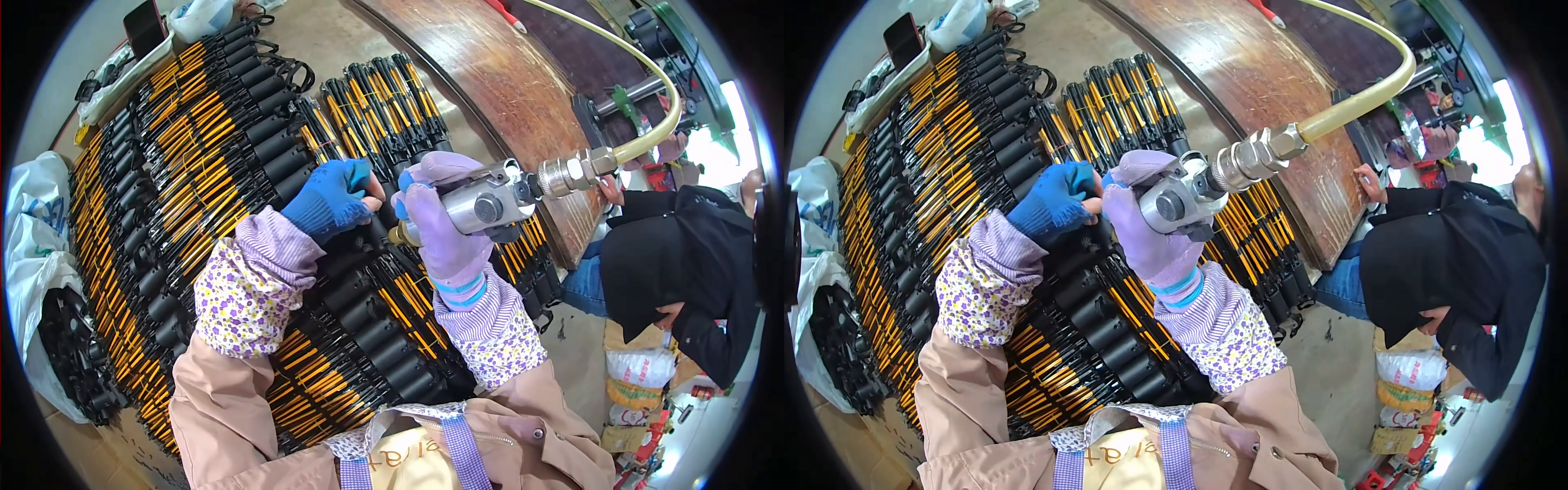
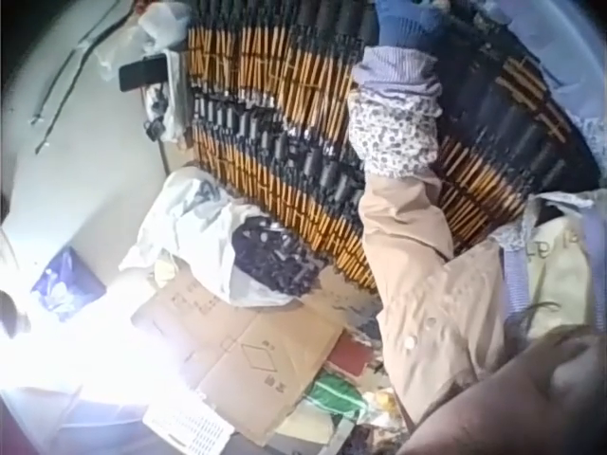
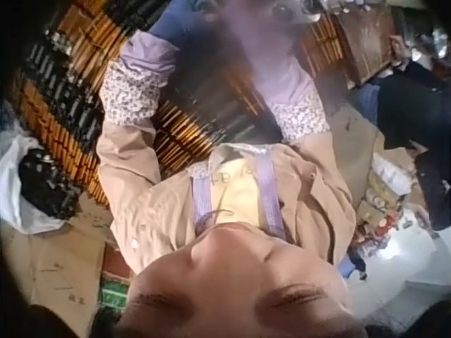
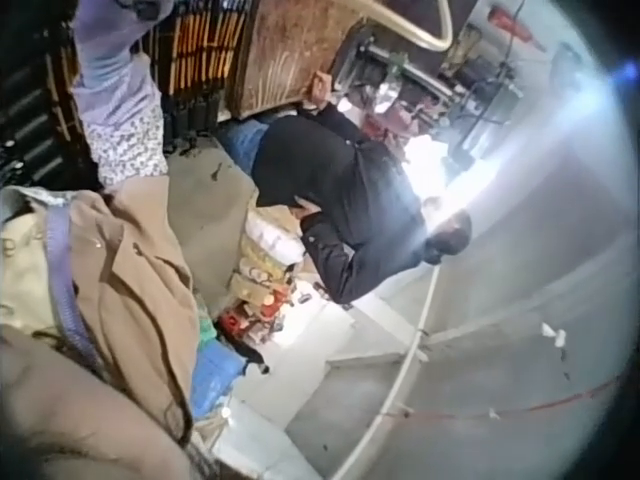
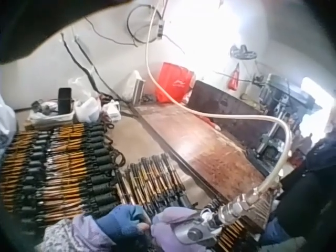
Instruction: Using a pneumatic tool to process or assemble a large array of tool components arranged on a workbench.
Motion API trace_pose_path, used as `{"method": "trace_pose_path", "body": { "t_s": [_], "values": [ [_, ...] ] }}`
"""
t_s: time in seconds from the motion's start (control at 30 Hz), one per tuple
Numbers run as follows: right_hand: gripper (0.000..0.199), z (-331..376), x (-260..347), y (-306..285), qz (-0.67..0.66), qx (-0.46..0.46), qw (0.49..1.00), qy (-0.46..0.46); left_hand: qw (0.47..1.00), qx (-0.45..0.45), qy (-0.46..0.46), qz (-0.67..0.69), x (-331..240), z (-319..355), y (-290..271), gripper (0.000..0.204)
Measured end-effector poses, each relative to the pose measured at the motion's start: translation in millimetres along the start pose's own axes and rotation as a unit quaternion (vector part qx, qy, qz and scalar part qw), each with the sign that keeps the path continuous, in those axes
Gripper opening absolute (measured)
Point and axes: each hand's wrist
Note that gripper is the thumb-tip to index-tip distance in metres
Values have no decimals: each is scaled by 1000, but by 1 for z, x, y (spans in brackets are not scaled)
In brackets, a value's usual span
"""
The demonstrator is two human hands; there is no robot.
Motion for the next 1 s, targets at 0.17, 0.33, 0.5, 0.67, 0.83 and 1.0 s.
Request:
{"method": "trace_pose_path", "body": {
  "t_s": [0.17, 0.33, 0.5, 0.67, 0.83, 1.0],
  "values": [
    [22, -7, 8, -7, -7, -9, 1000, -3, 991, 2, -43, 125, -30, 15, -13, 8],
    [21, -13, 28, -17, -57, -35, 998, 12, 996, -44, -45, 66, -56, 42, -18, 7],
    [20, -18, 59, -43, -60, -55, 997, 17, 993, -72, -83, 32, -64, 77, -11, 8],
    [19, -15, 94, -78, -81, -59, 994, 32, 991, -75, -109, 7, -71, 107, 19, 11],
    [18, -6, 123, -103, -114, -66, 988, 81, 996, -48, -69, 17, -103, 140, 78, 28],
    [17, 6, 128, -127, 7, -36, 991, 128, 994, 19, 64, -90, -163, 157, 144, 53]
  ]
}}
Point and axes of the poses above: each hand's wrist, its own z-axis away from the middle knuckle, its own y-axis out of the palm, x = y × z, and after that the axes turned 13 degrees about -y, right-handed
